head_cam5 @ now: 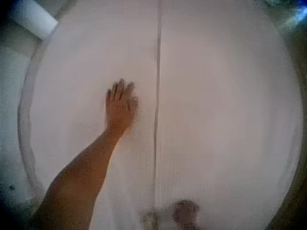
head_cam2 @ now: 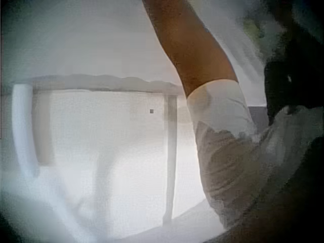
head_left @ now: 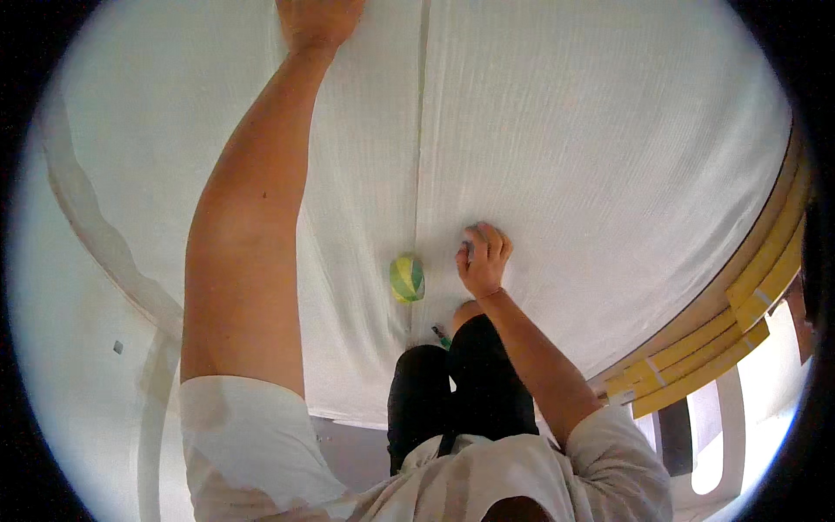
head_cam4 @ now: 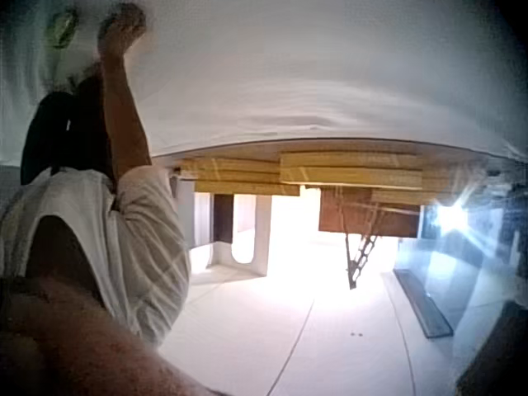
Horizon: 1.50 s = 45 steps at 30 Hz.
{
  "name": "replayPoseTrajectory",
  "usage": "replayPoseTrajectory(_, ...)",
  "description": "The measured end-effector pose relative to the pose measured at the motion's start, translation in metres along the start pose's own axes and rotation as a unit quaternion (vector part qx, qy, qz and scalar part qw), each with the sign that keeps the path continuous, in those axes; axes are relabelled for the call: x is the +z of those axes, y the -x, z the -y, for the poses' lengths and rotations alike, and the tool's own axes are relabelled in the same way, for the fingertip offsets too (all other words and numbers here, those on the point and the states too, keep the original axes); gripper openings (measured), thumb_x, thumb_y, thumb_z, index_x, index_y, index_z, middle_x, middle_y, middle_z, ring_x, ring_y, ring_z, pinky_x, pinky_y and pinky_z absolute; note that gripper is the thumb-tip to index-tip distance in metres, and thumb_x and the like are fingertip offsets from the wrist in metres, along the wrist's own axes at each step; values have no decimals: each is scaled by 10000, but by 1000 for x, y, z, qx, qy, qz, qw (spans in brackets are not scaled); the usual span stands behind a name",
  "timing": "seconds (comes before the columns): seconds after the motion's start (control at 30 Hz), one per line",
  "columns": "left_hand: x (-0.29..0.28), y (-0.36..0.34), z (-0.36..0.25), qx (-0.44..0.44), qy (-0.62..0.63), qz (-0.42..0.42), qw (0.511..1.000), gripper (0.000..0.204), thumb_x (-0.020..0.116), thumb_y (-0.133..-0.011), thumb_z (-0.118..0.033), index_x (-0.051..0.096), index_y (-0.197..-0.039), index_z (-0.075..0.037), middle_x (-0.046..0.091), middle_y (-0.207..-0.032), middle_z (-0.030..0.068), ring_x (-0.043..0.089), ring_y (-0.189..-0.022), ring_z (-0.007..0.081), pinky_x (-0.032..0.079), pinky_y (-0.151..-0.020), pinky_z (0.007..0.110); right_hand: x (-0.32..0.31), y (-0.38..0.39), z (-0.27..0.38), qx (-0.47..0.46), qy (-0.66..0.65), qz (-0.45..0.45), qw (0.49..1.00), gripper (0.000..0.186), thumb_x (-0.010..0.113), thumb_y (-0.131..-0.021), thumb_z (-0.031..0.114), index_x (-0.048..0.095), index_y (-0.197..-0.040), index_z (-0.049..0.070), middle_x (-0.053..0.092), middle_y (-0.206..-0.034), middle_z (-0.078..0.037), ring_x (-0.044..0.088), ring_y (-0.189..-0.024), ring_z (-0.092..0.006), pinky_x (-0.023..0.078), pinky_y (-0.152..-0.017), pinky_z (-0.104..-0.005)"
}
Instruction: The person lays out a white foam underlayment roll on the floor, aligns the seams, and applies yellow tape along the joint using a utility knife to cut the tape and foam.
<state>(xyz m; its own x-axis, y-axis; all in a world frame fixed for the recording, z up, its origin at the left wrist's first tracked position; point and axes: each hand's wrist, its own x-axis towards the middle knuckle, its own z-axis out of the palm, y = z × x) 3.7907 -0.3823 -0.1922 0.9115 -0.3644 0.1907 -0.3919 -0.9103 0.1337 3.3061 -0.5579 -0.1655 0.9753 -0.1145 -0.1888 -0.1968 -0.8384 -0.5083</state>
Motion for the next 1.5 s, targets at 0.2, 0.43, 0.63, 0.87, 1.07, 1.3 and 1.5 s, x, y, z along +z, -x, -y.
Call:
replayPoseTrajectory(0.2,-24,7,11,-26,-18,39,999,566,457,-1067,-352,412,-1567,-90,305,-1659,189,259,-1531,383,136,-1270,529,-46,-153,-3,-58,34,-100,993,406,638,-890,71,566,-1288,26,584,-1383,-188,526,-1283,-374,358,-1112,-533)
replayPoseTrajectory(0.43,-7,3,4,-16,5,18,1000,561,457,-1056,-351,422,-1564,-115,282,-1673,183,257,-1535,380,146,-1270,524,-62,-340,0,-101,126,-145,976,486,576,-954,133,505,-1419,7,484,-1488,-191,408,-1395,-388,279,-1188,-545)
replayPoseTrajectory(0.63,-13,12,14,-24,-7,18,1000,570,475,-1042,-349,423,-1562,-119,307,-1659,189,276,-1523,387,155,-1264,539,-57,-336,20,-50,131,-48,989,529,531,-991,94,426,-1493,-34,407,-1570,-210,322,-1466,-407,192,-1245,-542)
replayPoseTrajectory(0.87,-3,3,11,-15,3,39,999,593,489,-1041,-371,421,-1556,-88,312,-1652,199,262,-1524,390,148,-1263,543,-36,-345,-3,-149,133,-202,959,474,581,-929,226,563,-1376,70,553,-1432,-149,490,-1339,-372,362,-1142,-558)
replayPoseTrajectory(1.07,31,25,54,-25,35,20,999,565,581,-984,-443,514,-1513,-257,381,-1633,94,355,-1480,364,233,-1225,580,-1,-346,17,-94,154,-101,978,548,529,-945,242,525,-1453,36,480,-1535,-156,422,-1419,-383,301,-1204,-562)
replayPoseTrajectory(1.3,25,28,169,-14,68,63,996,576,582,-996,-341,468,-1537,-181,333,-1638,142,336,-1477,376,202,-1237,583,55,-365,121,-56,149,-92,983,500,523,-959,217,554,-1428,48,490,-1534,-116,476,-1386,-333,349,-1194,-538)
replayPoseTrajectory(1.5,30,-146,271,-12,30,-53,998,526,541,-1035,-312,478,-1514,-103,383,-1586,194,353,-1456,391,261,-1219,550,71,-408,177,-54,116,-90,988,515,515,-946,236,554,-1425,52,463,-1552,-125,425,-1419,-344,316,-1205,-539)
